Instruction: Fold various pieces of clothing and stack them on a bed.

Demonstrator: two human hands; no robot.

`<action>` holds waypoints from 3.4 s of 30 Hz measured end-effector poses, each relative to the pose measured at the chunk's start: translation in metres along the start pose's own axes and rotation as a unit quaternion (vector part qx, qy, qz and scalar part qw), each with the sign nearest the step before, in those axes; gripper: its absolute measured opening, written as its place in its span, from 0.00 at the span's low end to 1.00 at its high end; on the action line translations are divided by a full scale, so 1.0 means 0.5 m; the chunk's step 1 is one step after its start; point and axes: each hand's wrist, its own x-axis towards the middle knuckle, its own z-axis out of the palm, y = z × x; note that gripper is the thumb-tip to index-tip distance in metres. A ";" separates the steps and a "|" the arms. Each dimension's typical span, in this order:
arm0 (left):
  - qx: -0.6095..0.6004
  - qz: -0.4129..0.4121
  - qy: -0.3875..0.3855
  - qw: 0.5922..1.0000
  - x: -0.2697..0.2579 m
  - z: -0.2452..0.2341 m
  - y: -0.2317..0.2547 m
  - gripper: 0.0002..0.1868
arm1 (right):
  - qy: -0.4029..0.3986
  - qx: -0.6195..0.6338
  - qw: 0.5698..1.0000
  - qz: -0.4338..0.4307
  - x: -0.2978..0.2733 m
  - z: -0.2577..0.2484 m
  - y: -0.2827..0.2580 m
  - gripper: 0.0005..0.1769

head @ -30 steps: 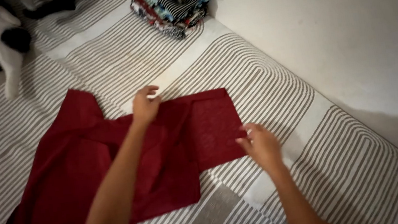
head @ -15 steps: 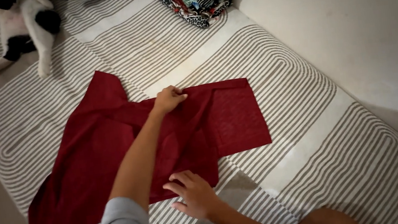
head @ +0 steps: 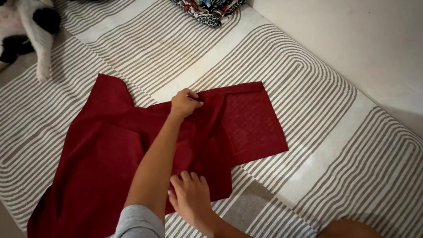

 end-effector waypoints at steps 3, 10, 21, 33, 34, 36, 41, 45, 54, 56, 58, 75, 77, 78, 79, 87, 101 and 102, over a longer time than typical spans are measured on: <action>-0.049 -0.044 -0.027 0.997 -0.010 -0.017 0.019 0.19 | 0.007 0.017 1.000 -0.014 0.005 0.004 0.017 0.11; -0.139 -0.096 -0.012 0.986 -0.006 -0.035 0.108 0.19 | -0.106 0.292 0.906 0.287 -0.014 -0.150 0.108 0.24; -0.150 0.238 0.032 0.959 0.053 0.299 0.292 0.15 | 0.235 0.501 0.701 0.450 -0.232 -0.133 0.542 0.20; 0.178 0.228 0.086 0.953 0.018 0.211 0.302 0.19 | 0.205 0.355 0.727 0.551 -0.180 -0.215 0.466 0.24; 0.178 0.229 0.085 0.953 0.018 0.211 0.307 0.19 | 0.206 0.355 0.726 0.552 -0.191 -0.211 0.474 0.24; 0.227 0.155 0.002 0.962 0.022 0.211 0.321 0.17 | 0.209 0.284 0.775 0.525 -0.209 -0.207 0.490 0.21; 0.170 0.177 -0.053 0.968 0.026 0.225 0.310 0.10 | 0.155 0.209 0.802 0.538 -0.213 -0.238 0.477 0.18; 0.104 0.269 -0.006 0.957 0.001 0.189 0.297 0.17 | 0.133 0.143 0.829 0.523 -0.204 -0.271 0.453 0.19; 0.032 0.303 0.226 0.925 -0.300 -0.167 0.019 0.15 | 0.162 0.117 0.864 0.461 -0.255 -0.197 0.558 0.19; 0.070 0.248 0.253 0.932 -0.432 -0.236 -0.045 0.15 | 0.182 0.092 0.878 0.432 -0.249 -0.200 0.561 0.18; 0.112 0.194 0.281 0.933 -0.555 -0.287 -0.117 0.14 | 0.204 0.073 0.890 0.402 -0.242 -0.206 0.524 0.16; 0.324 0.138 0.167 0.921 -0.710 -0.189 -0.237 0.33 | -0.008 -0.134 0.979 -0.154 -0.073 -0.048 0.211 0.32; 0.359 0.121 0.190 0.906 -0.736 -0.256 -0.283 0.33 | 0.010 -0.179 0.971 -0.156 -0.094 -0.095 0.223 0.33; 0.395 0.111 0.204 0.889 -0.749 -0.292 -0.306 0.33 | 0.032 -0.223 0.963 -0.148 -0.099 -0.118 0.229 0.34; 0.396 0.103 0.211 0.888 -0.769 -0.323 -0.332 0.33 | 0.031 -0.220 0.962 -0.157 -0.107 -0.125 0.252 0.34; 0.351 0.035 0.277 0.894 -0.842 -0.432 -0.444 0.33 | 0.062 -0.208 0.974 0.072 -0.124 -0.131 0.427 0.35; 0.154 0.053 0.442 0.882 -0.671 -0.617 -0.432 0.20 | 0.100 -0.023 0.994 0.028 0.025 -0.159 0.202 0.28; 0.148 0.087 0.431 0.886 -0.656 -0.625 -0.417 0.19 | 0.055 0.039 0.997 0.034 0.051 -0.153 0.171 0.26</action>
